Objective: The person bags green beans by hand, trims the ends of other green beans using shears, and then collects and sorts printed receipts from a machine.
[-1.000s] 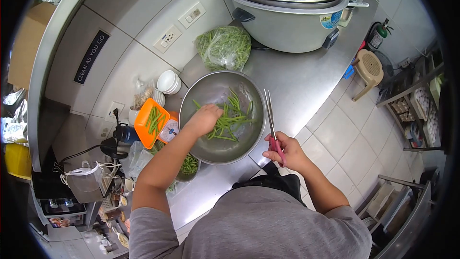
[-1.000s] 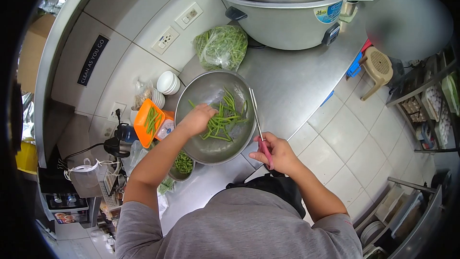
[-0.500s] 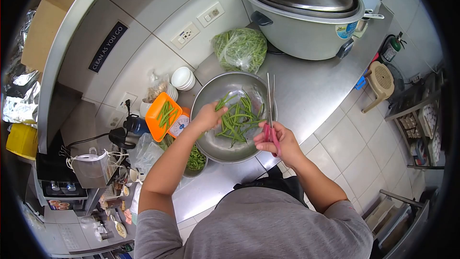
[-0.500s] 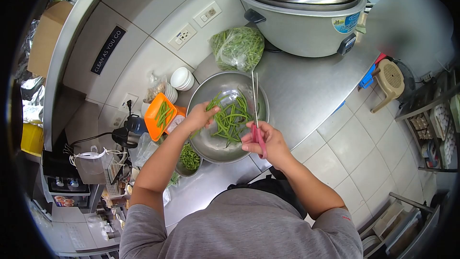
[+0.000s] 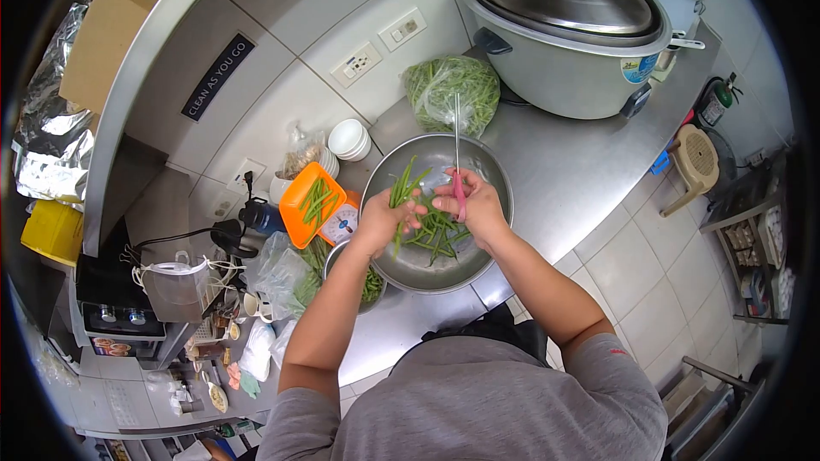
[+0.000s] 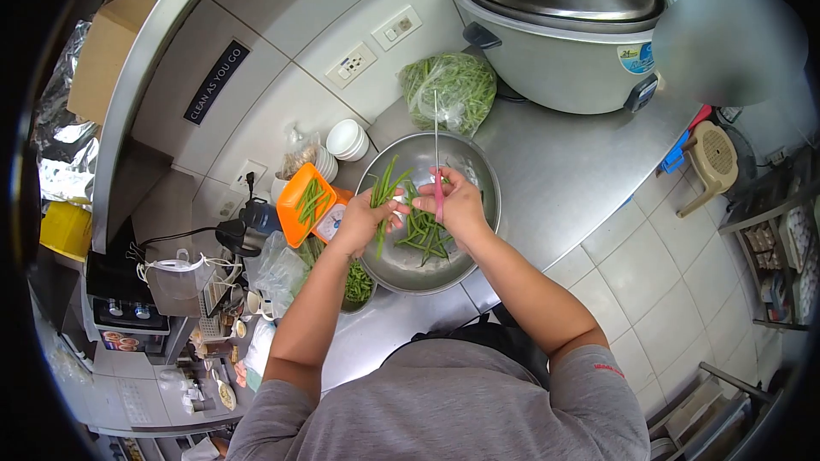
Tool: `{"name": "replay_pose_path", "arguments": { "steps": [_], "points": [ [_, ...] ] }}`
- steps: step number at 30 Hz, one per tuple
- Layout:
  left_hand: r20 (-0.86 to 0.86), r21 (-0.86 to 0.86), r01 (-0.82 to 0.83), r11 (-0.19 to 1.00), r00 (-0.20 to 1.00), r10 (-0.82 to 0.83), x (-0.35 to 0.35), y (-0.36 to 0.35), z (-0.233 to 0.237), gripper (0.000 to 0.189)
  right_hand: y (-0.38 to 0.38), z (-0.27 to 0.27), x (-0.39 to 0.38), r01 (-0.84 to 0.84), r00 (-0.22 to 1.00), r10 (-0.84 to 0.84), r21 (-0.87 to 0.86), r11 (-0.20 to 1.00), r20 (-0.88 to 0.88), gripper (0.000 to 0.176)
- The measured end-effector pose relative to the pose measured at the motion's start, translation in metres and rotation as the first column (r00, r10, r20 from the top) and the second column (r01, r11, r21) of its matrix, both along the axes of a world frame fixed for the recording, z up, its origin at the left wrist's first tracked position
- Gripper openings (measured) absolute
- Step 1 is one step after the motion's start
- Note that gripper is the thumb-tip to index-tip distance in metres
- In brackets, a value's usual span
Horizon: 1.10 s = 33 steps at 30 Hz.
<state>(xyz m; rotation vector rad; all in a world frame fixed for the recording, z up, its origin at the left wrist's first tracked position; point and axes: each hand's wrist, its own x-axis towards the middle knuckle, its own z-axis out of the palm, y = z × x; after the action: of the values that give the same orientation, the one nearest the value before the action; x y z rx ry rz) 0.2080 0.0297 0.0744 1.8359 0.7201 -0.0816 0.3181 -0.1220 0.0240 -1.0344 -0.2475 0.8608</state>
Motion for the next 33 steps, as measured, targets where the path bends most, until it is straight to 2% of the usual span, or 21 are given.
{"name": "replay_pose_path", "arguments": {
  "steps": [1, 6, 8, 10, 12, 14, 17, 18, 20, 23, 26, 30, 33],
  "points": [
    [0.100, -0.251, -0.079, 0.965, 0.989, 0.107, -0.003, -0.004, 0.001, 0.024, 0.004, 0.002, 0.000, 0.024, 1.000, -0.024, 0.025, 0.999, -0.015, 0.065],
    [0.074, -0.395, -0.075, 0.916, 0.991, 0.113, -0.019, -0.015, -0.002, 0.027, 0.016, 0.004, 0.013, 0.007, 0.998, 0.002, 0.158, 0.987, -0.062, 0.061],
    [0.140, -0.470, -0.038, 0.882, 0.983, 0.117, -0.022, -0.020, -0.001, 0.028, 0.016, 0.010, 0.018, -0.033, 0.999, 0.039, 0.198, 0.980, -0.023, 0.058],
    [0.203, -0.476, -0.027, 0.879, 0.969, 0.140, -0.024, -0.026, -0.002, 0.027, 0.016, 0.013, 0.017, -0.036, 0.999, 0.038, 0.171, 0.985, -0.007, 0.056],
    [0.259, -0.496, -0.075, 0.865, 0.938, 0.230, -0.025, -0.031, -0.002, 0.026, 0.016, 0.014, 0.013, -0.036, 0.999, 0.035, 0.143, 0.989, 0.008, 0.055],
    [0.258, -0.491, -0.047, 0.870, 0.946, 0.197, -0.025, -0.035, -0.001, 0.027, 0.015, 0.014, 0.007, -0.142, 0.988, 0.137, 0.067, 0.988, 0.074, 0.053],
    [0.230, -0.482, -0.025, 0.876, 0.961, 0.154, -0.026, -0.038, 0.001, 0.027, 0.015, 0.008, 0.007, -0.207, 0.977, 0.197, 0.157, 0.966, 0.078, 0.052],
    [0.206, -0.479, -0.031, 0.877, 0.968, 0.147, -0.028, -0.038, 0.003, 0.028, 0.014, 0.013, 0.006, -0.208, 0.977, 0.198, 0.159, 0.965, 0.079, 0.052],
    [0.196, -0.492, -0.021, 0.870, 0.971, 0.134, -0.031, -0.039, 0.004, 0.029, 0.011, 0.025, 0.006, -0.065, 0.997, 0.058, 0.154, 0.986, 0.053, 0.049],
    [0.182, -0.512, 0.001, 0.859, 0.977, 0.107, -0.034, -0.042, 0.008, 0.030, 0.010, 0.026, 0.015, -0.044, 0.999, 0.041, 0.246, 0.968, 0.016, 0.049],
    [0.170, -0.520, 0.030, 0.854, 0.983, 0.070, -0.037, -0.044, 0.011, 0.031, 0.008, 0.033, 0.012, -0.010, 1.000, 0.007, 0.253, 0.967, 0.014, 0.048],
    [0.160, -0.536, 0.063, 0.842, 0.987, 0.028, -0.041, -0.044, 0.010, 0.032, 0.005, 0.034, 0.019, -0.005, 0.999, -0.007, 0.278, 0.961, 0.044, 0.049],
    [0.148, -0.512, 0.099, 0.853, 0.989, -0.026, -0.043, -0.042, 0.010, 0.034, 0.001, 0.038, 0.019, -0.072, 0.995, 0.053, 0.237, 0.969, 0.087, 0.050]
  ]
}}
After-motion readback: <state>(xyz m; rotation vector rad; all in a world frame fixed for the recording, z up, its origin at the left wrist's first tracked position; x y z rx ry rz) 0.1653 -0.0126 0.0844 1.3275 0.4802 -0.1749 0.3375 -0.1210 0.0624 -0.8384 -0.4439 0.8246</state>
